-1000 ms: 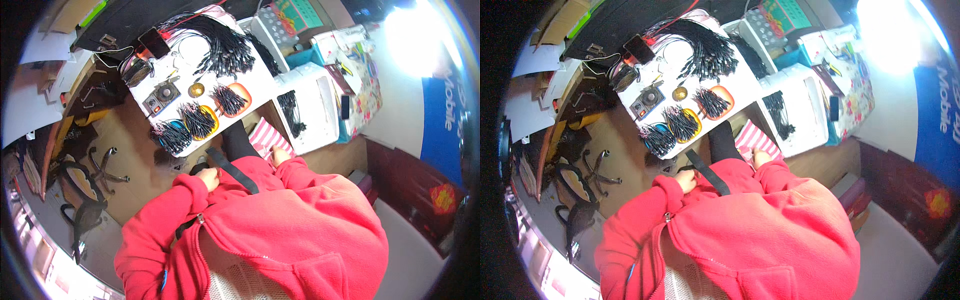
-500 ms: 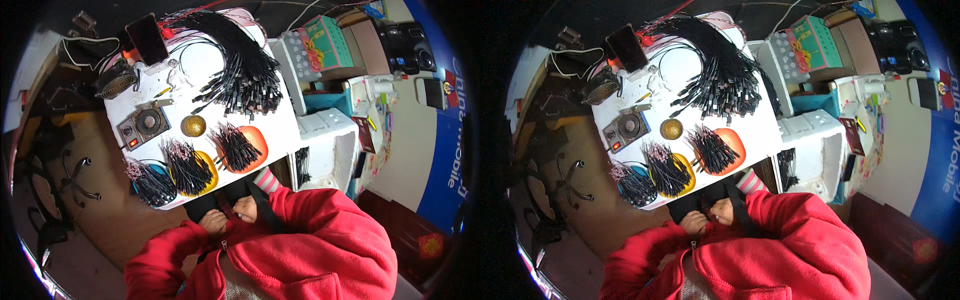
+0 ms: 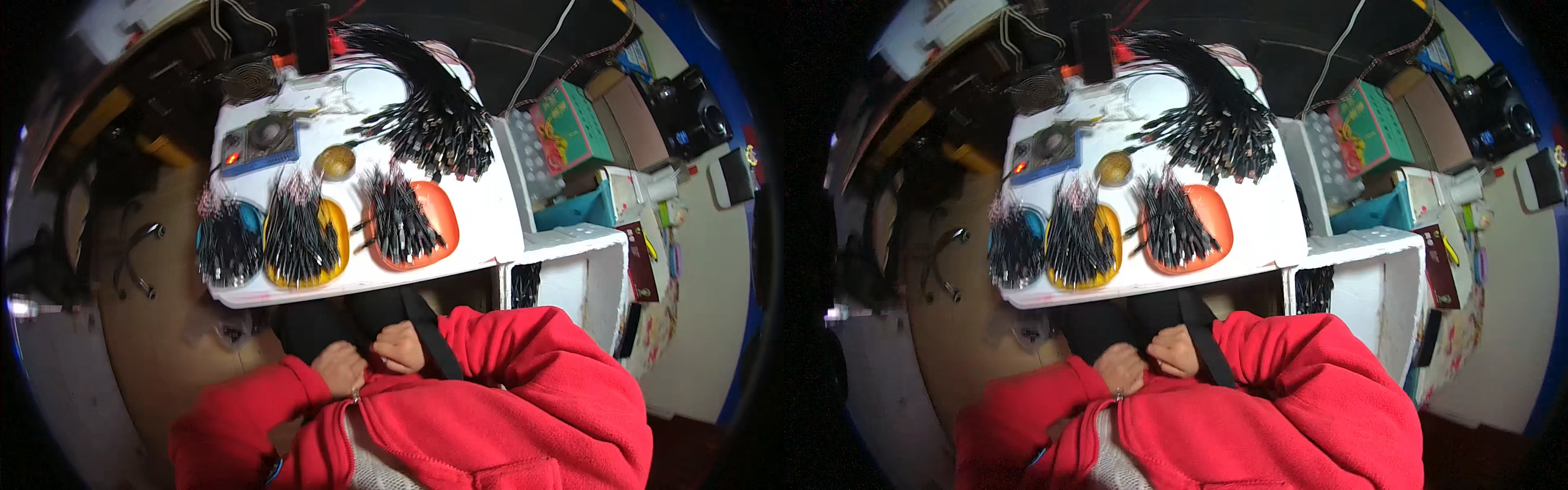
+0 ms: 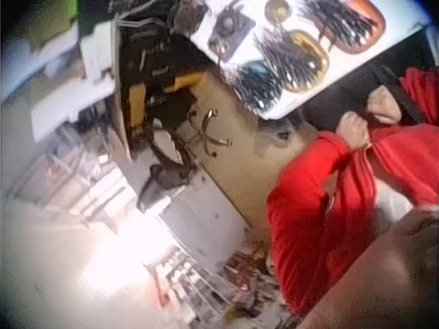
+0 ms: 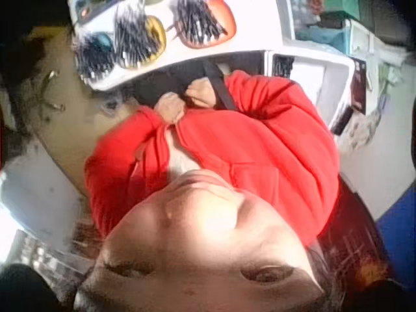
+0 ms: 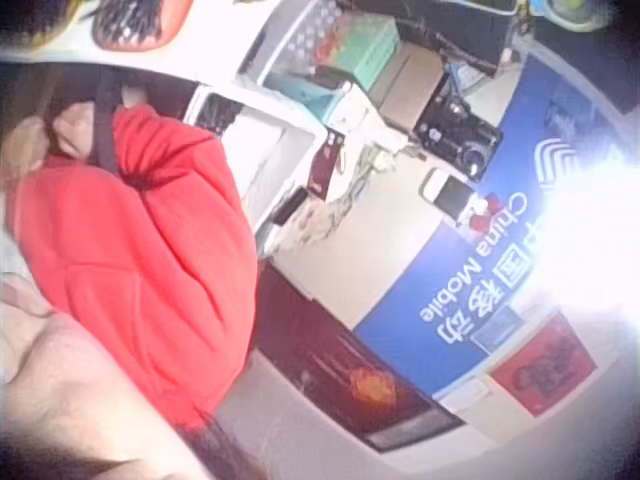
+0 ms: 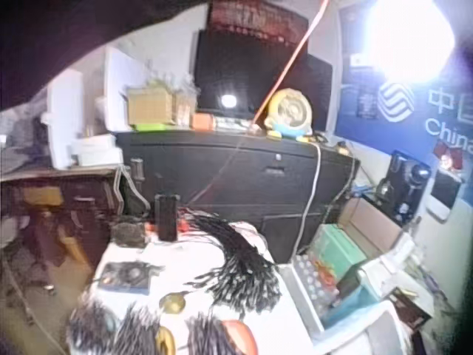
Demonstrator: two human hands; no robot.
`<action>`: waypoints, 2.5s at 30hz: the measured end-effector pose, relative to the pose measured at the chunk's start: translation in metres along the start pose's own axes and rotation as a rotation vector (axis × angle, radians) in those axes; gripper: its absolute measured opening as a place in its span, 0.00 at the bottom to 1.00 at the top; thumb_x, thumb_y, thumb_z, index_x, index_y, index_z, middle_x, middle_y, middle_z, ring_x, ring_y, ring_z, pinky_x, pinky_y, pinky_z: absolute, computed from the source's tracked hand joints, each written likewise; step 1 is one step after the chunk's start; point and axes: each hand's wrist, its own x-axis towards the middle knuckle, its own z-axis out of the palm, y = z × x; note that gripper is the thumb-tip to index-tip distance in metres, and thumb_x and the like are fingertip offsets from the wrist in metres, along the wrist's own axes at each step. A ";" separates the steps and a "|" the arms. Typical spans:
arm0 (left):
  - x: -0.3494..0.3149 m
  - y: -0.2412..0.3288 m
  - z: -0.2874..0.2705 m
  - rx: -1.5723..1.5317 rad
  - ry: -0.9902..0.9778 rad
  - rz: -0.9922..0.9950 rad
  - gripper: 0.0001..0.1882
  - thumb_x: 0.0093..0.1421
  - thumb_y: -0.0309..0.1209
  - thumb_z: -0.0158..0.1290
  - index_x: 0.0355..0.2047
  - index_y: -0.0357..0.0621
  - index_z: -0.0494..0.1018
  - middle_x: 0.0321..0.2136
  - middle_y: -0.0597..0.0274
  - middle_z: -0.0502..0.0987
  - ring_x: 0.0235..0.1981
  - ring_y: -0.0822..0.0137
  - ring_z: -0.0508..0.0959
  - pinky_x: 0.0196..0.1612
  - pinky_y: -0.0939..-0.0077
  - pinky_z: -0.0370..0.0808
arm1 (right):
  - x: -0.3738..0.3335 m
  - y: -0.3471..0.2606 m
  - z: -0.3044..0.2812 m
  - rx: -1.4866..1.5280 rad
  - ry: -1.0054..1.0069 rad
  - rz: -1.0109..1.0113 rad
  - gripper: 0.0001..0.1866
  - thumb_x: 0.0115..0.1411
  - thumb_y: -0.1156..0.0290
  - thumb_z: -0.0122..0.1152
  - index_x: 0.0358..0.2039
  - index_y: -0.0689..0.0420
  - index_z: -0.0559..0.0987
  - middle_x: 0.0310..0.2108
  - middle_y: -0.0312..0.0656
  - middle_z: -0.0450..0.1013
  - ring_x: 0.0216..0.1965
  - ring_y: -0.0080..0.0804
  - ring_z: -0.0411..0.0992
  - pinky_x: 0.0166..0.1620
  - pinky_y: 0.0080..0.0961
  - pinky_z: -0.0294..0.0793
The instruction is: The person sits at a cluttered workbench and repeatedly picks up black wire assemblies, strips or twists the ends, and applies a yellow paste from a small container using a tool. Finished units are placed into trays on the table. The person continues this cycle throughout the clip.
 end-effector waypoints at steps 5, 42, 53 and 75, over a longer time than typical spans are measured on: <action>-0.012 0.045 0.012 0.232 -0.179 -0.158 0.08 0.45 0.34 0.53 0.20 0.42 0.74 0.23 0.54 0.76 0.30 0.55 0.76 0.38 0.61 0.72 | -0.038 -0.027 0.014 -0.089 0.129 0.120 0.08 0.54 0.74 0.56 0.35 0.60 0.77 0.27 0.46 0.73 0.29 0.46 0.73 0.33 0.34 0.73; 0.037 0.027 0.021 0.369 -0.407 -0.167 0.08 0.52 0.31 0.50 0.24 0.44 0.79 0.28 0.57 0.80 0.35 0.58 0.80 0.40 0.63 0.73 | -0.032 -0.026 0.000 0.375 0.251 0.553 0.10 0.60 0.75 0.53 0.42 0.59 0.75 0.22 0.45 0.74 0.22 0.32 0.74 0.28 0.24 0.70; 0.034 0.070 0.019 -0.042 -0.081 -0.343 0.08 0.52 0.25 0.49 0.30 0.38 0.77 0.31 0.50 0.78 0.37 0.50 0.77 0.47 0.60 0.73 | -0.080 -0.051 0.006 0.496 0.330 0.483 0.09 0.63 0.79 0.47 0.41 0.63 0.74 0.21 0.35 0.72 0.22 0.15 0.67 0.27 0.14 0.66; 0.082 -0.149 -0.182 0.693 0.374 -1.088 0.12 0.54 0.36 0.60 0.27 0.38 0.80 0.31 0.47 0.80 0.34 0.48 0.80 0.38 0.58 0.77 | -0.034 -0.036 -0.085 0.778 -0.029 0.891 0.09 0.68 0.71 0.47 0.41 0.60 0.75 0.27 0.35 0.74 0.27 0.18 0.72 0.31 0.16 0.72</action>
